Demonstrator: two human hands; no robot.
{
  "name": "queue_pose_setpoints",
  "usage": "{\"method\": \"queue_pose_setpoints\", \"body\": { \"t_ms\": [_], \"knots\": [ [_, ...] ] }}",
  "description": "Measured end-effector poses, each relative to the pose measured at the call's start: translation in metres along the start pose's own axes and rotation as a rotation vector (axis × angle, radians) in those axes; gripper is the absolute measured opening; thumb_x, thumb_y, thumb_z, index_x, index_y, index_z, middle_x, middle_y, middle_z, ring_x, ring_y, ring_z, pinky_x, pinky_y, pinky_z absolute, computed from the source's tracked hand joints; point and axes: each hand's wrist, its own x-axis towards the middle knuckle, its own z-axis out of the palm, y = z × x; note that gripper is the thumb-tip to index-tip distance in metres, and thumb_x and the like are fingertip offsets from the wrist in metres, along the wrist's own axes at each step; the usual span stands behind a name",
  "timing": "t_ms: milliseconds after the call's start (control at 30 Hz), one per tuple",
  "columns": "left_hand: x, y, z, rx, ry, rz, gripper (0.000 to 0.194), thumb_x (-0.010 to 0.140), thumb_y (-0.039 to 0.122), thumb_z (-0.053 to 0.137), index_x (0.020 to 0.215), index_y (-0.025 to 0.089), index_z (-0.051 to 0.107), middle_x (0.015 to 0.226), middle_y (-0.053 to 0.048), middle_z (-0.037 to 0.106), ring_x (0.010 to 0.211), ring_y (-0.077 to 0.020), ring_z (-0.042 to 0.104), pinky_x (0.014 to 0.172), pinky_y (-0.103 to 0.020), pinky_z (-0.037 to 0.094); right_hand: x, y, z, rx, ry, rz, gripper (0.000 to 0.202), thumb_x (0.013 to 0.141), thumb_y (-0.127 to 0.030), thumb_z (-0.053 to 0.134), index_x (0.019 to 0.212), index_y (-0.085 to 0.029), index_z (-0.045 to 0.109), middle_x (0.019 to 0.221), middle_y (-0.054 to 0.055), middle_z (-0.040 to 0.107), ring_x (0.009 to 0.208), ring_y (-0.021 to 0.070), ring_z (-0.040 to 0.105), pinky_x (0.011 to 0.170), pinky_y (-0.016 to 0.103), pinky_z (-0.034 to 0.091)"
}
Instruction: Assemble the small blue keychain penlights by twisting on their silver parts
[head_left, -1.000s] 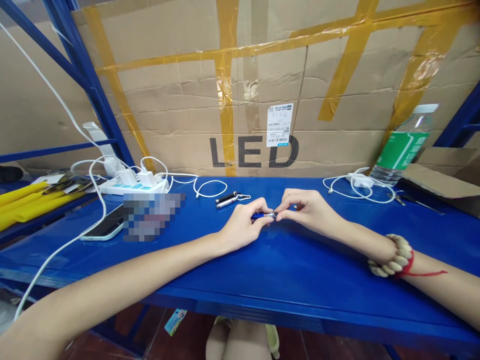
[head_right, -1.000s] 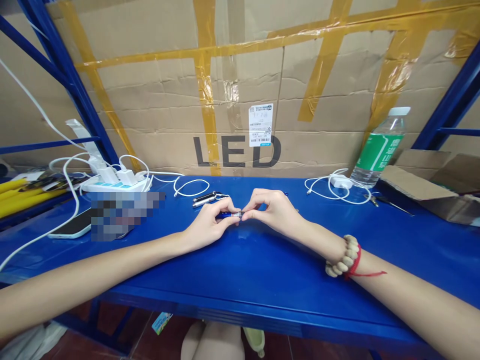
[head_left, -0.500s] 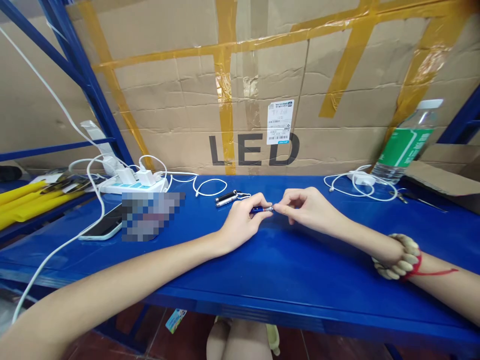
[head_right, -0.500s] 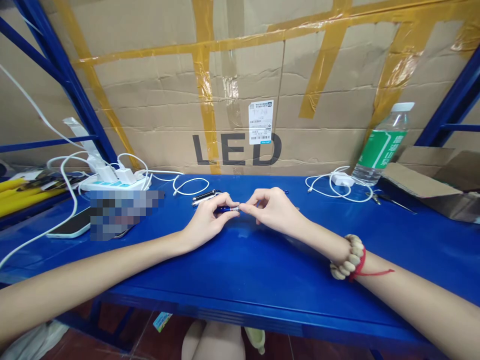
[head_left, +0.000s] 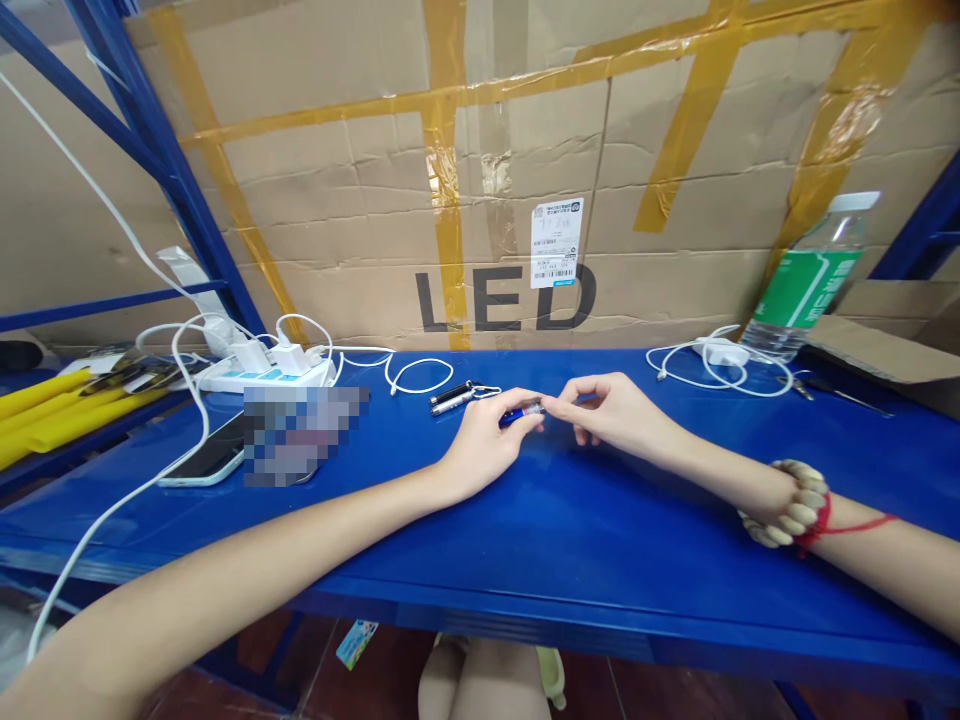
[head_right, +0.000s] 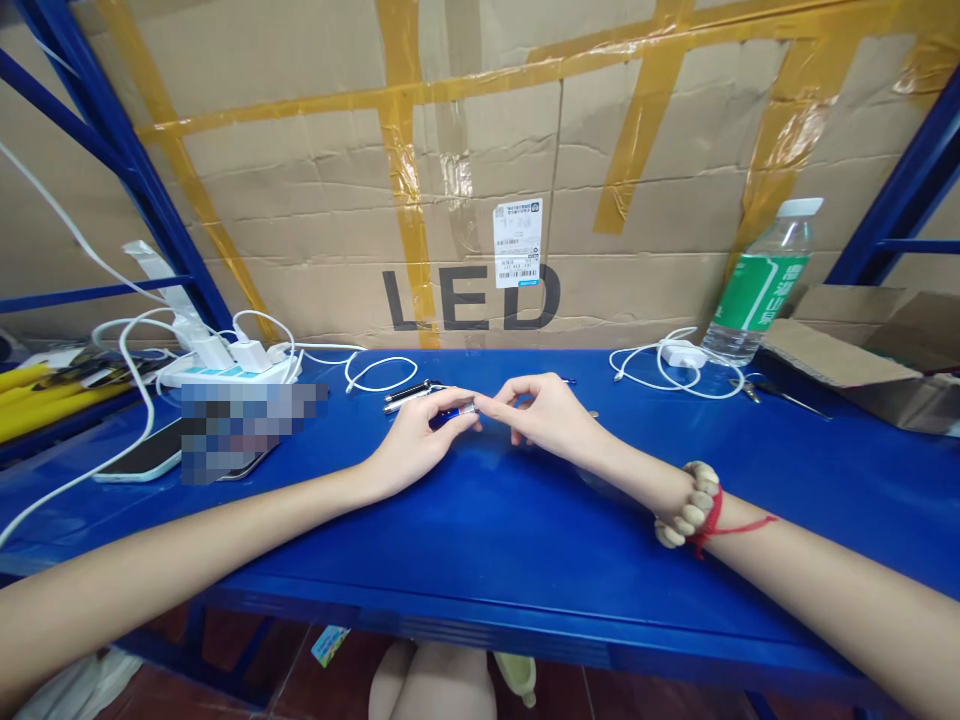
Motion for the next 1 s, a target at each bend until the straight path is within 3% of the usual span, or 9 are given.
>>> {"method": "queue_pose_setpoints", "body": {
  "t_ms": [100, 167, 333, 500, 633, 800, 1000],
  "knots": [
    [0.001, 0.001, 0.000, -0.019, -0.001, -0.009, 0.020, 0.086, 0.016, 0.047, 0.099, 0.011, 0.062, 0.074, -0.002, 0.064, 0.076, -0.0139, 0.058, 0.075, -0.024, 0.043, 0.001, 0.001, -0.004, -0.148, 0.180, -0.194, 0.034, 0.065, -0.047, 0.070, 0.072, -0.013, 0.065, 0.062, 0.004, 0.060, 0.046, 0.0091, 0.050, 0.043, 0.020, 0.037],
    [0.001, 0.000, 0.000, -0.031, -0.002, -0.013, 0.020, 0.087, 0.019, 0.045, 0.098, 0.012, 0.061, 0.072, -0.002, 0.062, 0.075, -0.0141, 0.058, 0.074, -0.025, 0.042, 0.002, 0.003, -0.007, -0.177, 0.223, -0.325, 0.031, 0.066, -0.044, 0.069, 0.078, -0.015, 0.068, 0.073, 0.005, 0.062, 0.046, 0.0081, 0.050, 0.044, 0.021, 0.039],
    [0.001, -0.002, -0.001, -0.039, -0.033, -0.009, 0.020, 0.089, 0.021, 0.043, 0.098, 0.013, 0.059, 0.070, -0.001, 0.060, 0.073, -0.0135, 0.056, 0.074, -0.025, 0.041, 0.004, 0.008, -0.012, -0.084, 0.095, -0.508, 0.021, 0.073, -0.035, 0.067, 0.082, -0.016, 0.070, 0.079, 0.004, 0.060, 0.044, 0.0059, 0.052, 0.043, 0.020, 0.043],
    [-0.001, -0.002, -0.002, -0.023, -0.110, -0.020, 0.020, 0.090, 0.025, 0.043, 0.101, 0.014, 0.057, 0.070, 0.000, 0.059, 0.071, -0.0130, 0.055, 0.072, -0.024, 0.041, 0.005, 0.009, -0.014, -0.085, 0.073, -0.624, 0.012, 0.073, -0.026, 0.068, 0.074, -0.015, 0.070, 0.072, 0.003, 0.059, 0.046, 0.0058, 0.052, 0.044, 0.018, 0.044],
    [-0.001, -0.004, -0.001, -0.053, -0.151, -0.064, 0.021, 0.090, 0.027, 0.043, 0.103, 0.013, 0.052, 0.073, -0.001, 0.059, 0.073, -0.0123, 0.055, 0.072, -0.024, 0.039, 0.006, 0.010, -0.018, -0.116, 0.065, -0.672, 0.008, 0.074, -0.023, 0.067, 0.074, -0.015, 0.070, 0.070, 0.002, 0.058, 0.046, 0.0051, 0.052, 0.044, 0.017, 0.043],
    [-0.002, -0.008, 0.001, -0.141, -0.174, -0.053, 0.013, 0.090, 0.026, 0.042, 0.084, 0.015, 0.046, 0.071, 0.000, 0.057, 0.072, -0.0112, 0.053, 0.072, -0.024, 0.038, 0.006, 0.009, -0.020, -0.139, 0.037, -0.693, 0.009, 0.074, -0.022, 0.067, 0.071, -0.014, 0.069, 0.069, 0.003, 0.058, 0.048, 0.0058, 0.052, 0.045, 0.017, 0.042],
    [-0.003, -0.001, 0.000, -0.153, -0.173, -0.046, 0.012, 0.088, 0.020, 0.044, 0.078, 0.015, 0.044, 0.070, 0.001, 0.057, 0.071, -0.0108, 0.052, 0.070, -0.023, 0.038, 0.005, 0.009, -0.017, -0.174, 0.010, -0.652, 0.014, 0.075, -0.027, 0.066, 0.068, -0.015, 0.069, 0.067, 0.002, 0.058, 0.053, 0.0076, 0.052, 0.049, 0.020, 0.041]
  ]
}}
